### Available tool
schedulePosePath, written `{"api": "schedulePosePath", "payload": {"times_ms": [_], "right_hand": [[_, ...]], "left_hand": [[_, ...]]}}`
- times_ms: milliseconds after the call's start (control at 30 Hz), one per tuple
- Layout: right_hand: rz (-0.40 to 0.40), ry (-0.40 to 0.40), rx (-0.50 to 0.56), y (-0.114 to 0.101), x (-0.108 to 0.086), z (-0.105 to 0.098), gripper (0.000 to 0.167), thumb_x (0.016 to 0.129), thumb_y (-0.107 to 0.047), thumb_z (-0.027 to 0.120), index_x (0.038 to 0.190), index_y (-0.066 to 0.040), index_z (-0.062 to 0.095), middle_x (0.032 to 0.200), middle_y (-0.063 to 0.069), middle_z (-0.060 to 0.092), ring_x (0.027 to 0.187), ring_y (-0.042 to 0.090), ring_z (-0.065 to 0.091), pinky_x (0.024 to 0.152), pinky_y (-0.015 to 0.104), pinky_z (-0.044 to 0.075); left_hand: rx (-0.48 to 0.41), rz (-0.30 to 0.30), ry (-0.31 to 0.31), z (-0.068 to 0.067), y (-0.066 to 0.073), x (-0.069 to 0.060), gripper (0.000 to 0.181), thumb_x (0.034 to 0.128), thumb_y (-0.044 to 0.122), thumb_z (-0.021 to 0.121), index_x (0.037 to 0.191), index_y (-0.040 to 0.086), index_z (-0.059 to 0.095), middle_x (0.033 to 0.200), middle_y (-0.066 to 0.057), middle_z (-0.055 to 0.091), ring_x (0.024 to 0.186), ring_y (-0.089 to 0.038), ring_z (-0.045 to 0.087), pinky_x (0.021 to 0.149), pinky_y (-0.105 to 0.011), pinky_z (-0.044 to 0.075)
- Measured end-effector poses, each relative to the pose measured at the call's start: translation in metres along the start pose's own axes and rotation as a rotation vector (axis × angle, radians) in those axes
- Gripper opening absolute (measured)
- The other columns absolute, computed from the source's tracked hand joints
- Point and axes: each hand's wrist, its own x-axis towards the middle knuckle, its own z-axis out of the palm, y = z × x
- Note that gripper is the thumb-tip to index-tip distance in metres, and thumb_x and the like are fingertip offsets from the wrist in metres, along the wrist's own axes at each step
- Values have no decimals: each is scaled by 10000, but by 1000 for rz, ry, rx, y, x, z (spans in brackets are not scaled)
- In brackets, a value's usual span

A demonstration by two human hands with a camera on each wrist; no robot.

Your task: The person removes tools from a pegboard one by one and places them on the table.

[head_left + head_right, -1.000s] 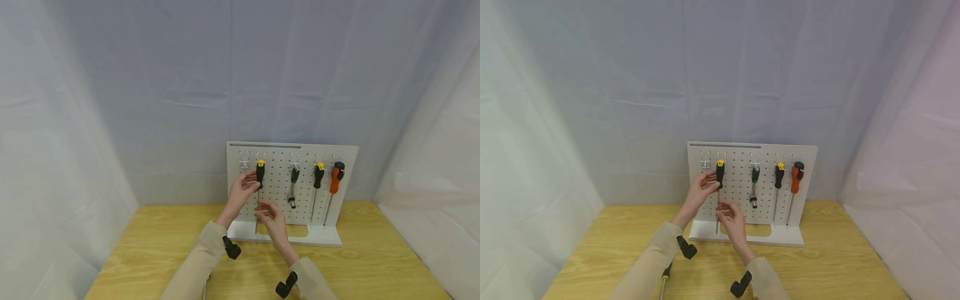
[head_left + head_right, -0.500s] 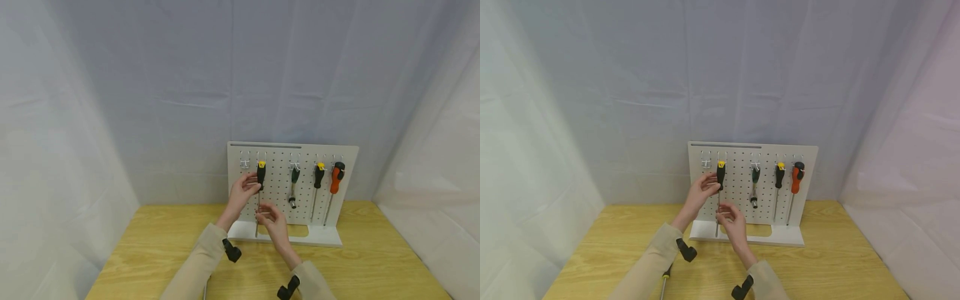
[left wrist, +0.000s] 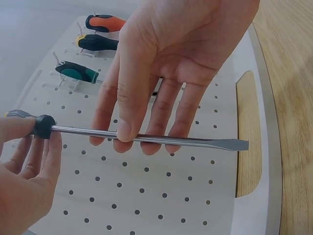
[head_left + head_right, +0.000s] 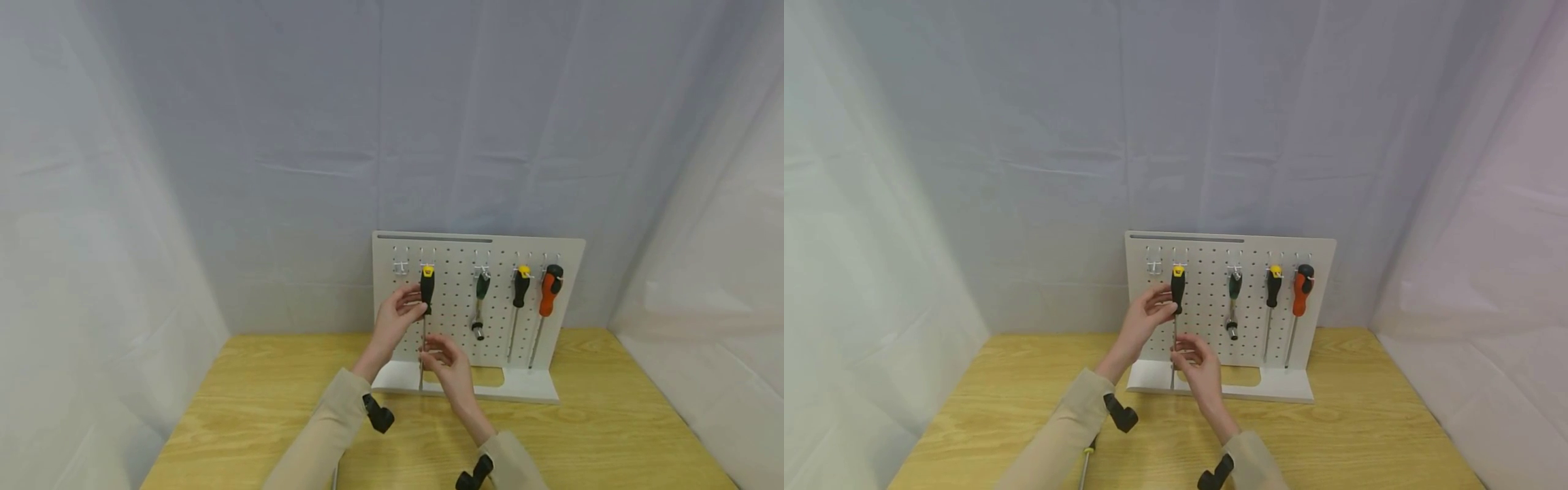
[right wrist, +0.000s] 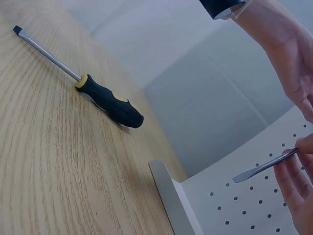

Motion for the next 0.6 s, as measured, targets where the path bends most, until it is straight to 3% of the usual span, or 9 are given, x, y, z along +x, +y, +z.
{"api": "schedulePosePath", "payload": {"times_ms": [367, 600], "right_hand": [[-16, -7, 19, -3, -5, 1, 362, 924, -21, 722, 1252, 88, 616, 1103, 284, 656, 821, 152, 692, 724, 360, 642], [7, -1, 39, -5, -7, 1, 349, 920, -9, 720, 1248, 67, 626, 1115, 287, 658, 825, 140, 685, 722, 320, 635]], "left_hand": [[2, 0, -4, -1, 1, -5, 414, 989, 44, 642, 1387, -9, 546, 1329, -221, 617, 1192, -340, 631, 943, -372, 587], [-14, -2, -5, -1, 1, -8, 426, 982, 30, 647, 1391, -11, 539, 1329, -230, 615, 1183, -347, 634, 949, -369, 587]]}}
